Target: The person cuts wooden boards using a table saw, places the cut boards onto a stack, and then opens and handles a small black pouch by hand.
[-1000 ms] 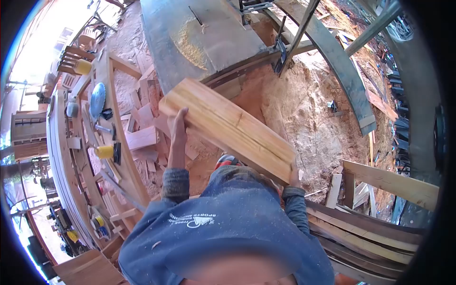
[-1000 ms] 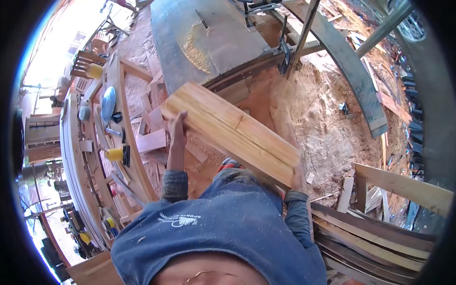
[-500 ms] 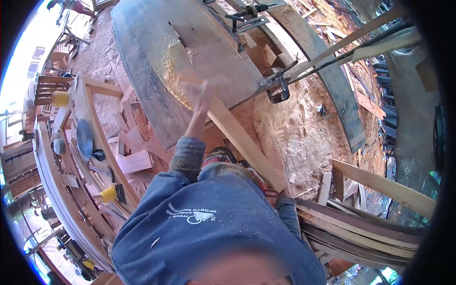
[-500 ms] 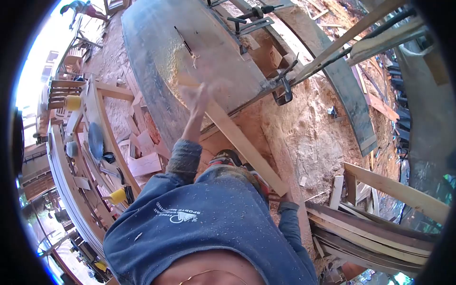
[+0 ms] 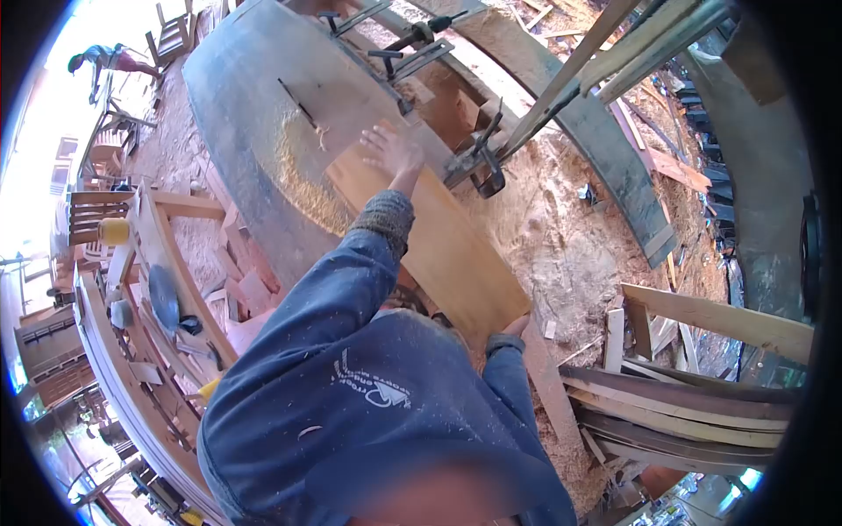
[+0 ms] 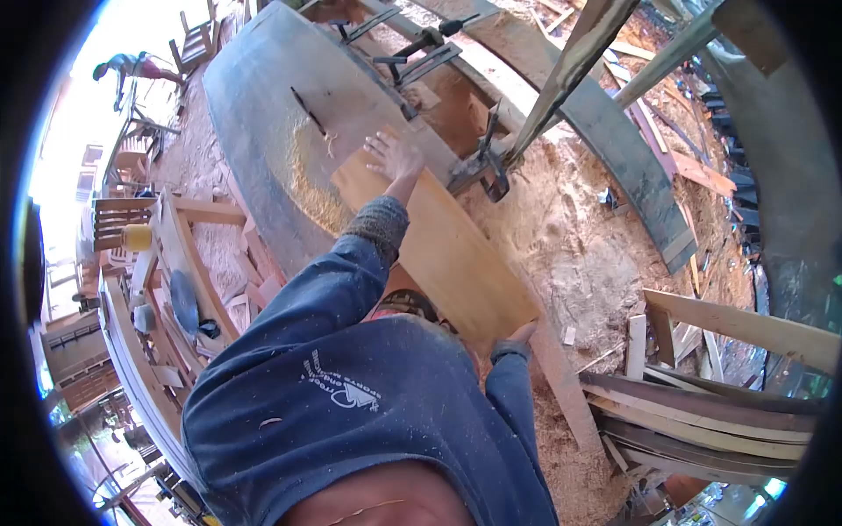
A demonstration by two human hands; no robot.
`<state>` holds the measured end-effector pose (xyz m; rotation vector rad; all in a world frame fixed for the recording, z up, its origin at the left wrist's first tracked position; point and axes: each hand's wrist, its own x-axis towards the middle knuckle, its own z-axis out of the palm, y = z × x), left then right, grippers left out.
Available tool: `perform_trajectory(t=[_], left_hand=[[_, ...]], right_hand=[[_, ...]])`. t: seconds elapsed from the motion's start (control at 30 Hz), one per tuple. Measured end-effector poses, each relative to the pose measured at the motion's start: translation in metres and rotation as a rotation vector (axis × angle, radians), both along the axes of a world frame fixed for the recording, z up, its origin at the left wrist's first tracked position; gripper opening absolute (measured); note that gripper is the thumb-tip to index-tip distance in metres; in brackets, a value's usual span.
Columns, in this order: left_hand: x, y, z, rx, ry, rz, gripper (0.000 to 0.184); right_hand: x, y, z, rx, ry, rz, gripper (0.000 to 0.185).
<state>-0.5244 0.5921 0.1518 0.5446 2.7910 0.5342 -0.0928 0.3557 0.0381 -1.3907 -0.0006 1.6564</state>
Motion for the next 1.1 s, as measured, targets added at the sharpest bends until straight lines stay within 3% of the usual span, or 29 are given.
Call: perform_trajectory(t=[0.1,0.17,0.23,0.33,0.43,0.53,0.63,0.73,0.83,0.97,1.1], left_hand=[[-0.006,-0.044,-0.016,0.194,0.005,-0.143,0.096],[-0.012,-0.114,-0.025,0.227,0.368,-0.217,0.08],[0.006,-0.163,-0.028,0.327,0.264,0.21,0.059],[0.004,-0.19,-0.048,0.525,-0.25,0.334,0.043],[-0.017,-0.169,-0.053,0.426,-0.115,0.306,0.041],[-0.036,-0.154,-0.032,0.705,-0.403,0.318,0.044],[-0.039,-0.15,-0.036,0.914,-0.469,0.3,0.05],[-0.031,-0.142,-0.025,1.048,-0.491,0.315,0.058],[-0.043,-0.133,-0.017,1.018,-0.545,0.304,0.065],[-0.069,-0.124,-0.051,1.113,-0.519,0.269,0.061],[-0.08,-0.123,-0.044,1.012,-0.473,0.266,0.058]], right_hand=[[0.001,0.003,0.026,0.005,-0.083,0.022,0.074],[-0.016,0.006,0.071,-0.007,-0.105,0.016,0.075],[-0.026,0.014,0.102,-0.019,-0.085,-0.018,0.077],[-0.022,0.012,0.085,-0.021,-0.1,-0.009,0.082],[-0.049,0.021,0.09,-0.009,-0.181,-0.022,0.08],[-0.082,0.037,0.103,0.045,-0.048,-0.002,0.079],[-0.118,0.056,0.133,-0.031,-0.014,0.102,0.077],[-0.12,0.068,0.103,-0.02,-0.01,0.17,0.073],[-0.134,0.083,0.108,-0.008,0.082,0.232,0.073],[-0.146,0.085,0.09,0.063,0.043,0.27,0.073],[-0.145,0.09,0.077,0.023,0.047,0.286,0.073]])
